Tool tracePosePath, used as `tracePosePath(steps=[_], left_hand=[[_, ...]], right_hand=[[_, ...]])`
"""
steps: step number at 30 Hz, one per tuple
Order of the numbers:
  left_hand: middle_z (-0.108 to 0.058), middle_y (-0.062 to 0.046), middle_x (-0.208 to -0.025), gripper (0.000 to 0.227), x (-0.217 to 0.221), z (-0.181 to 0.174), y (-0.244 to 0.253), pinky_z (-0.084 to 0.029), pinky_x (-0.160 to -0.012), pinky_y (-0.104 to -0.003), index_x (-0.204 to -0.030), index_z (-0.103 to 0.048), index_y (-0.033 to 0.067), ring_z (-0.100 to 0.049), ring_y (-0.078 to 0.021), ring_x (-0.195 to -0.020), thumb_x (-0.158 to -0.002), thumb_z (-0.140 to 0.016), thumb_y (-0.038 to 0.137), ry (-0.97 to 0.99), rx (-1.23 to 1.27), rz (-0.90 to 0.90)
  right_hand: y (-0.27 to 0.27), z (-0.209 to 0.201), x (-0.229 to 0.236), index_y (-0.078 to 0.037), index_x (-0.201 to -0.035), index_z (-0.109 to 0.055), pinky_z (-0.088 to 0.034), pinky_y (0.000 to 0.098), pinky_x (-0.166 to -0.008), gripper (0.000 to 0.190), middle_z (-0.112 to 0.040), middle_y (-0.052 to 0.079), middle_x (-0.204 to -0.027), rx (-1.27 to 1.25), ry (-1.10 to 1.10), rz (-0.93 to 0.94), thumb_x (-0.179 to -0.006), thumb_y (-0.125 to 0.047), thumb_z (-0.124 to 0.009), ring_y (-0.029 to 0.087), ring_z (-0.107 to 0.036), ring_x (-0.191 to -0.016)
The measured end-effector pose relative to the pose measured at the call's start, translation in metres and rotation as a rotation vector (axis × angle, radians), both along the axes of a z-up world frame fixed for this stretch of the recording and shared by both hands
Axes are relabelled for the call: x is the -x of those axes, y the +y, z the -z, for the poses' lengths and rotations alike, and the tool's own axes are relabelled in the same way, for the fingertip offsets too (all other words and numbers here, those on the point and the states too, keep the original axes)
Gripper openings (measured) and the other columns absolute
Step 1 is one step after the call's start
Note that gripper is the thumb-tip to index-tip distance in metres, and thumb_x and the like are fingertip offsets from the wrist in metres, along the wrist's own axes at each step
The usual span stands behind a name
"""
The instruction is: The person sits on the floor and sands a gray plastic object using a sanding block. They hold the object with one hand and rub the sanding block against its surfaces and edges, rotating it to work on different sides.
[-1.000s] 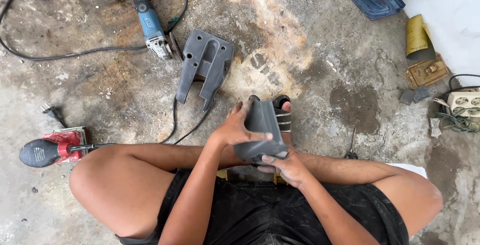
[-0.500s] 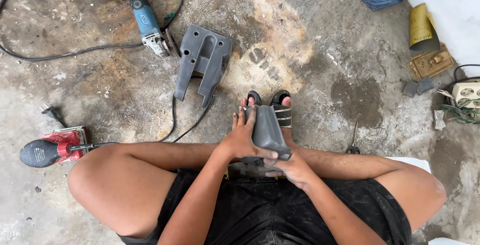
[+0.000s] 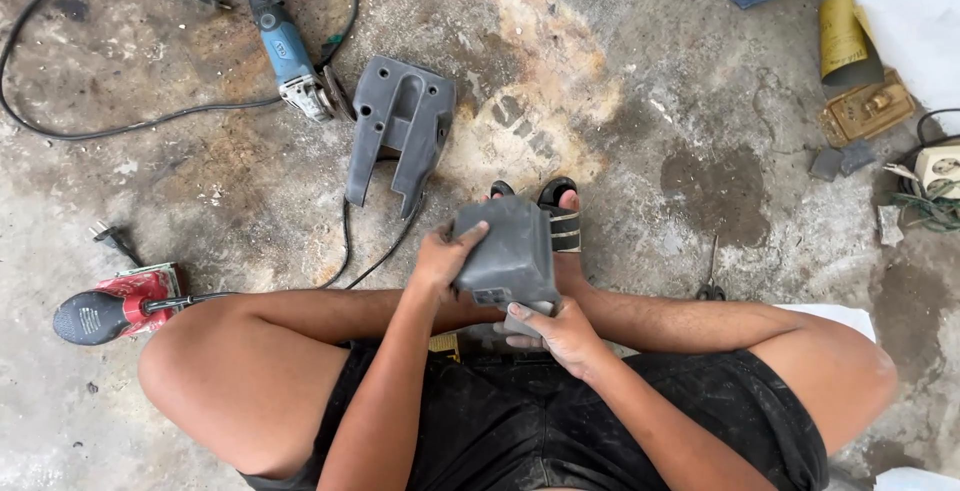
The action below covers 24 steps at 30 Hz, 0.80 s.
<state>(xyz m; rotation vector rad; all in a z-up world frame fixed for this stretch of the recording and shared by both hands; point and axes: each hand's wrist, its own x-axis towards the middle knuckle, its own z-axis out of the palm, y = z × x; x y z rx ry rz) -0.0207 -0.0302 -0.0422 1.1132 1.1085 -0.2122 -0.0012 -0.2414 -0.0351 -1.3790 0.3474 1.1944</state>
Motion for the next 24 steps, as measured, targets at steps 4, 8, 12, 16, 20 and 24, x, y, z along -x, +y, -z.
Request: tracePosePath(steps=[4,8,12,16,20,24], left_hand=[[-0.069,-0.023,-0.135,0.102,0.007,-0.048,0.023,-0.060,-0.098,-0.056,-0.155,-0.048,0.0047,-0.065,-0.0365,-0.128,-0.076,-0.090,0.053,-0.002,-0.110,0.045],[-0.063,-0.029,-0.140,0.106,0.011,-0.052,0.043,-0.055,-0.104,-0.061,-0.156,-0.045,-0.0020,-0.059,-0.0465,-0.132,-0.076,-0.091,0.049,-0.022,-0.147,0.024],[-0.057,-0.037,-0.141,0.102,0.014,-0.061,0.054,-0.050,-0.107,-0.069,-0.158,-0.038,-0.0082,-0.054,-0.0535,-0.134,-0.082,-0.089,0.039,-0.002,-0.274,0.134],[-0.058,-0.036,-0.141,0.103,0.014,-0.048,0.055,-0.050,-0.107,-0.068,-0.158,-0.038,-0.0074,-0.054,-0.0524,-0.135,-0.082,-0.089,0.039,0.023,-0.304,0.179],[-0.057,-0.034,-0.144,0.103,0.017,-0.042,0.055,-0.050,-0.108,-0.067,-0.159,-0.036,-0.0056,-0.053,-0.0516,-0.136,-0.083,-0.088,0.042,0.019,-0.329,0.254],[-0.056,-0.032,-0.146,0.104,0.017,-0.035,0.057,-0.048,-0.110,-0.066,-0.160,-0.036,-0.0041,-0.053,-0.0495,-0.138,-0.083,-0.087,0.045,0.038,-0.352,0.331]], right_hand=[[-0.004,-0.015,-0.008,0.004,-0.124,-0.073,-0.069,0.0503,-0.071,0.037,-0.073,0.027,-0.121,0.074,-0.033,-0.165,-0.091,-0.012,-0.079,0.043,-0.077,-0.092],[-0.007,-0.013,-0.025,0.003,-0.133,-0.067,-0.068,0.0509,-0.071,0.040,-0.070,0.028,-0.127,0.149,-0.108,-0.221,-0.097,-0.016,-0.069,0.043,-0.075,-0.098],[-0.008,-0.019,-0.039,0.004,-0.136,-0.064,-0.069,0.0496,-0.073,0.041,-0.070,0.031,-0.125,0.110,-0.140,-0.186,-0.102,-0.020,-0.061,0.044,-0.075,-0.100],[-0.010,-0.008,-0.041,0.005,-0.137,-0.061,-0.069,0.0501,-0.075,0.042,-0.069,0.032,-0.124,0.074,-0.134,-0.189,-0.104,-0.020,-0.058,0.044,-0.074,-0.102],[0.001,-0.006,-0.043,0.003,-0.133,-0.059,-0.068,0.0415,-0.061,0.040,-0.074,0.031,-0.107,0.105,-0.126,-0.106,-0.104,-0.024,-0.059,0.039,-0.077,-0.086],[0.027,0.013,-0.041,0.002,-0.131,-0.059,-0.063,0.0397,-0.040,0.044,-0.072,0.032,-0.088,0.183,-0.102,0.025,-0.100,-0.029,-0.065,0.040,-0.072,-0.056]])
